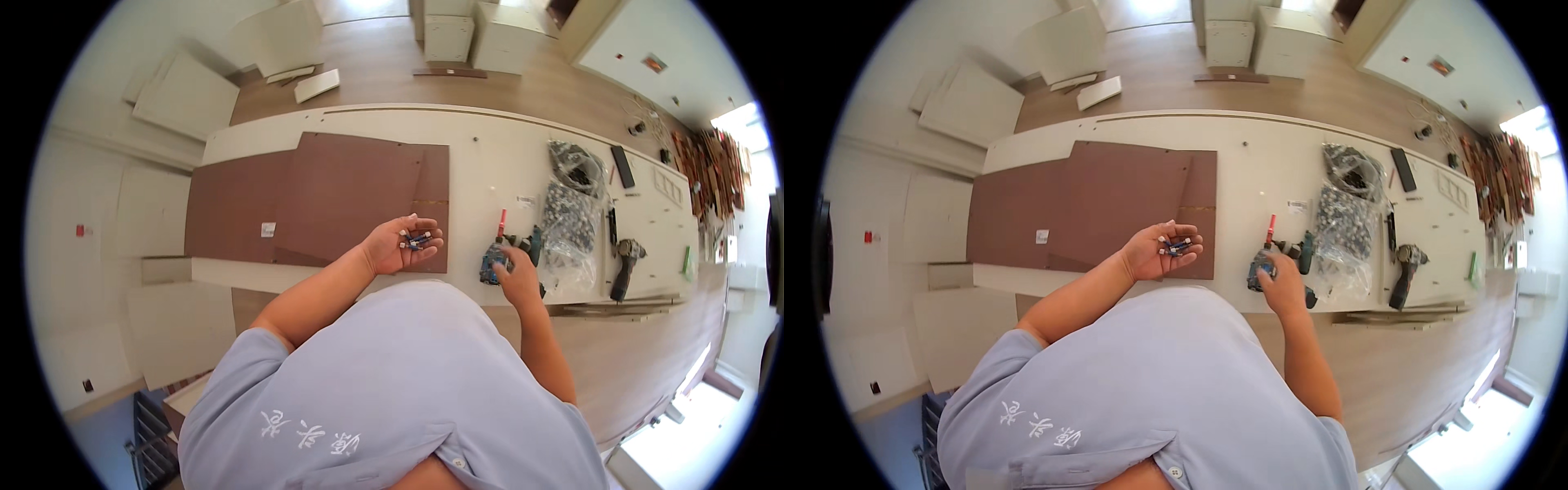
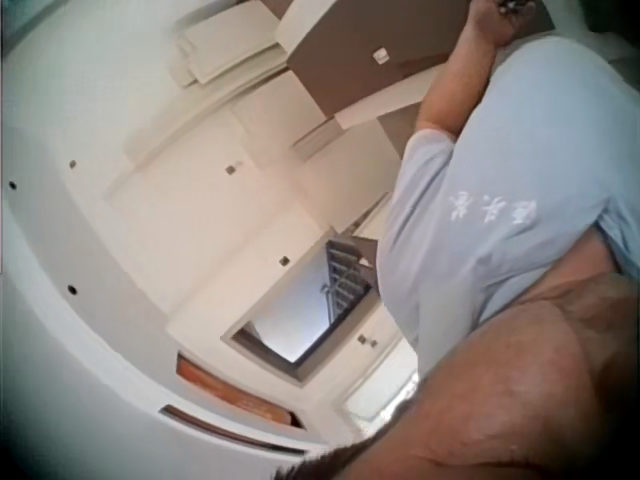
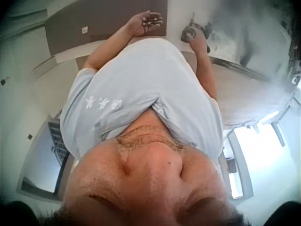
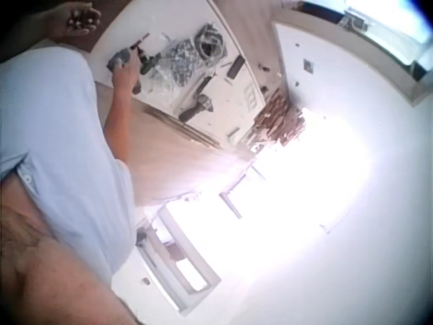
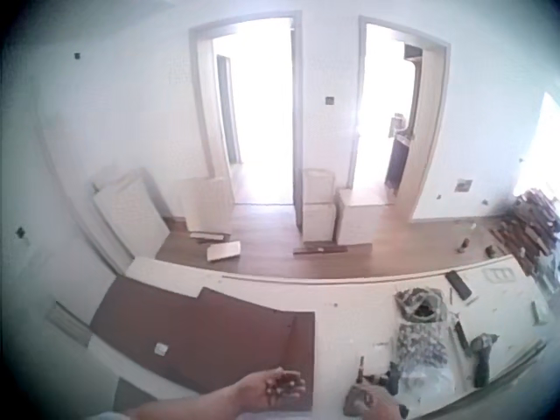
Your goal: The person assembles a wooden cabinet by picking up wooden panels, positioning them together, and securing them using a drill and a manual screwdriver.
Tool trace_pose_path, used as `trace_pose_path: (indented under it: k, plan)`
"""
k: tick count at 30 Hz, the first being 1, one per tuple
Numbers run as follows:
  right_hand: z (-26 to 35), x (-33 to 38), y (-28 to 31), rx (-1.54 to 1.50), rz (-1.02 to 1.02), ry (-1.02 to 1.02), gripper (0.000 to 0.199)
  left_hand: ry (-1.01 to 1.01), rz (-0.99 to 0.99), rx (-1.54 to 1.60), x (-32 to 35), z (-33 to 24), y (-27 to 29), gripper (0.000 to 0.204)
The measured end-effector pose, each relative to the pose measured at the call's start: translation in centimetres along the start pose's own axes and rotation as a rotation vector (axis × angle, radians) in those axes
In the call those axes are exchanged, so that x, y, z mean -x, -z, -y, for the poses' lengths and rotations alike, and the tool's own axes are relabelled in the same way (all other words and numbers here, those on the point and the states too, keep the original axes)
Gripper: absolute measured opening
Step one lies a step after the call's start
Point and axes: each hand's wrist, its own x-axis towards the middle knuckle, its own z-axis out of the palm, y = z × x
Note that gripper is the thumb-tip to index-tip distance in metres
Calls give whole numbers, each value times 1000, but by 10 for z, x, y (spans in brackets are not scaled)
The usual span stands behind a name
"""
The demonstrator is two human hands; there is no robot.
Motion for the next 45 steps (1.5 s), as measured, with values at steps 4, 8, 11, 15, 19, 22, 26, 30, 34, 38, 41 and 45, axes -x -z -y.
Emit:
trace_pose_path:
  k: [4, 8, 11, 15, 19, 22, 26, 30, 34, 38, 41, 45]
  plan:
    - [-40, 12, -23, 512, 66, 46, 78, -116, -87, -41, 15, 1, 32, 31]
    - [-63, -3, -36, 481, 29, 60, 83, -148, -169, -81, 21, 5, 50, 27]
    - [-77, -16, -35, 397, 4, 89, 88, -130, -174, -55, 19, 4, 59, 23]
    - [-27, -2, -7, 76, -102, 185, 75, -111, -216, -75, 26, -5, 60, 19]
    - [-21, 14, 7, -461, 115, -2, 57, -177, -218, -62, 23, -1, 68, 14]
    - [35, 19, 23, -977, 202, 57, 52, -197, -165, 50, 12, 3, 76, 12]
    - [47, 7, 18, -656, 167, 0, 23, -190, -216, 49, 0, 6, 81, 11]
    - [30, -3, 5, -516, 237, -1, 38, -135, -348, -82, -12, 14, 91, 10]
    - [36, 6, 4, -800, 299, -5, 32, -118, -391, -123, -15, 21, 97, 8]
    - [64, 9, 20, -883, 380, -61, 32, -150, -335, -58, -14, 23, 93, 10]
    - [66, 2, 24, -778, 442, -33, 33, -163, -287, -28, -15, 21, 89, 10]
    - [70, -8, 21, -718, 498, -6, 35, -175, -263, -31, -15, 20, 83, 11]
